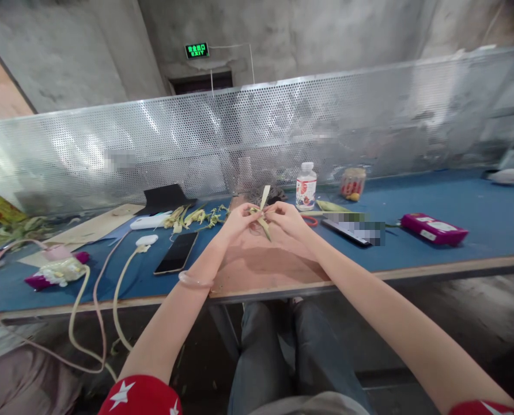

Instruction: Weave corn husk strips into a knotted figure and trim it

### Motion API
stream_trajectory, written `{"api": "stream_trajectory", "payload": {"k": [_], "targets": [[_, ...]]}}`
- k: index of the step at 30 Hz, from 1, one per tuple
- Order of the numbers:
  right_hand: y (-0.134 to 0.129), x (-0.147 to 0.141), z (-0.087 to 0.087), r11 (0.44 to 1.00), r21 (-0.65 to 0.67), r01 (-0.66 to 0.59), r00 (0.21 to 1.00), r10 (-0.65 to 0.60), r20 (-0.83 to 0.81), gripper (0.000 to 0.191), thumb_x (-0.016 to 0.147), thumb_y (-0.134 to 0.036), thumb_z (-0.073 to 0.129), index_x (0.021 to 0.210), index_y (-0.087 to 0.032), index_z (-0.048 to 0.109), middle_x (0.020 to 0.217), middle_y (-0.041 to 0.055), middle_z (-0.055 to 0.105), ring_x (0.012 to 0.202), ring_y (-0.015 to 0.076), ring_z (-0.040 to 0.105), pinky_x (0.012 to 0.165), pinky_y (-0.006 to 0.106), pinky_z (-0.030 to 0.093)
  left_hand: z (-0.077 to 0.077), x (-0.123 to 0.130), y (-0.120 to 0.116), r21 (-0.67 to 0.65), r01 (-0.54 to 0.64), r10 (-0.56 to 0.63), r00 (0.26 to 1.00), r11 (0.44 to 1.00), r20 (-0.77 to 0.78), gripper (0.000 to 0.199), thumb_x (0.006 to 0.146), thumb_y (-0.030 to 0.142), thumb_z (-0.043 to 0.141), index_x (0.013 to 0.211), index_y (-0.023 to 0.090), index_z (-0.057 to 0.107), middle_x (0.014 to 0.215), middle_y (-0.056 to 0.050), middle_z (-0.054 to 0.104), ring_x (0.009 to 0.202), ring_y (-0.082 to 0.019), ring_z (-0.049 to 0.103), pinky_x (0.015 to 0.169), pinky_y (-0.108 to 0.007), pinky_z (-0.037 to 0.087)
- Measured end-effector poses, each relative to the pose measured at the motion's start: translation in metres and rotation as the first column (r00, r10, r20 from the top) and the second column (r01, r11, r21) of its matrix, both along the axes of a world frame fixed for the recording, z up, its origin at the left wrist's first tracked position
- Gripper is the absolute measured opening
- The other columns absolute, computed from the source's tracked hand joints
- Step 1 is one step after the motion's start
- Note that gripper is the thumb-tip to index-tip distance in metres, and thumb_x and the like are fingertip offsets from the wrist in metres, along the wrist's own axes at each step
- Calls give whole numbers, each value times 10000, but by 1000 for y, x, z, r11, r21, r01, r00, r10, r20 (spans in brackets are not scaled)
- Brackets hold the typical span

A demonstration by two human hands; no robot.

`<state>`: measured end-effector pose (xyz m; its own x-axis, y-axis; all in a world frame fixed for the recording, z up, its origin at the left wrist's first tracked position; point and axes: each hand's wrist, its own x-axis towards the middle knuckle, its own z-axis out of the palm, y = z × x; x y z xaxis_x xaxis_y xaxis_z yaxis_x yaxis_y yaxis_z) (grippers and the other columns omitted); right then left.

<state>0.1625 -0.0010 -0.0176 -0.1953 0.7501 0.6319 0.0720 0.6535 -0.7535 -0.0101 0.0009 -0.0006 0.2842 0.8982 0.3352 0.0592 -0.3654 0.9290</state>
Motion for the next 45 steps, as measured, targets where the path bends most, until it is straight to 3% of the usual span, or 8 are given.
{"api": "stream_trajectory", "payload": {"k": [9,13,17,22,28,36,40,45], "targets": [[0,0,1,998,-42,44,997,-41,69,144,731,-288,570,732,-160,636,738,28,654,681,151,587,629,272,464,0,0,0,59,-4,6,999,998,-40,323,633,285,745,878,158,577,686,22,584,584,-87,538,540,-204,412],[3,0,1,994,-97,59,995,-65,-69,158,739,-289,569,849,-178,589,814,43,660,711,158,618,642,291,503,-2,-2,5,38,-98,97,995,994,22,302,632,262,733,865,164,567,671,26,578,563,-83,534,532,-202,417],[9,1,-1,966,-220,-135,969,83,-232,190,782,-300,473,924,-205,556,715,26,665,643,176,644,623,344,536,-2,-5,9,-14,-162,163,983,987,80,293,607,233,732,834,171,558,654,28,586,538,-80,536,513,-196,402],[10,1,-1,953,-115,-282,950,261,-170,229,674,-229,641,896,-177,657,900,51,703,854,185,654,849,363,511,0,-5,9,-108,-134,154,968,985,199,287,582,208,731,789,163,538,639,23,604,546,-86,569,520,-198,397],[-3,1,6,988,-11,-151,988,151,-28,188,688,-245,679,860,-177,712,945,62,703,892,180,631,854,332,484,0,-2,5,-128,-85,111,973,988,205,282,594,213,736,782,151,535,653,8,613,554,-88,578,522,-196,402],[-10,0,9,999,-29,-24,999,23,-33,171,723,-322,630,747,-158,671,736,19,658,646,143,576,567,256,450,-6,0,6,73,-86,91,993,994,-70,303,660,280,715,901,156,579,655,9,602,532,-99,559,514,-222,455],[-2,0,4,1000,0,-17,997,17,-74,198,719,-306,630,862,-170,644,741,10,625,621,134,557,554,257,452,-3,3,1,142,-57,80,983,988,-163,272,696,267,676,927,153,588,660,14,593,526,-85,543,504,-204,441],[8,-1,0,998,45,40,997,-37,-75,485,700,-272,658,1170,-206,554,678,-25,562,585,137,527,544,270,463,-1,5,-4,79,15,-2,987,997,-161,281,709,276,665,941,154,564,710,2,611,544,-84,551,536,-218,462]]}}
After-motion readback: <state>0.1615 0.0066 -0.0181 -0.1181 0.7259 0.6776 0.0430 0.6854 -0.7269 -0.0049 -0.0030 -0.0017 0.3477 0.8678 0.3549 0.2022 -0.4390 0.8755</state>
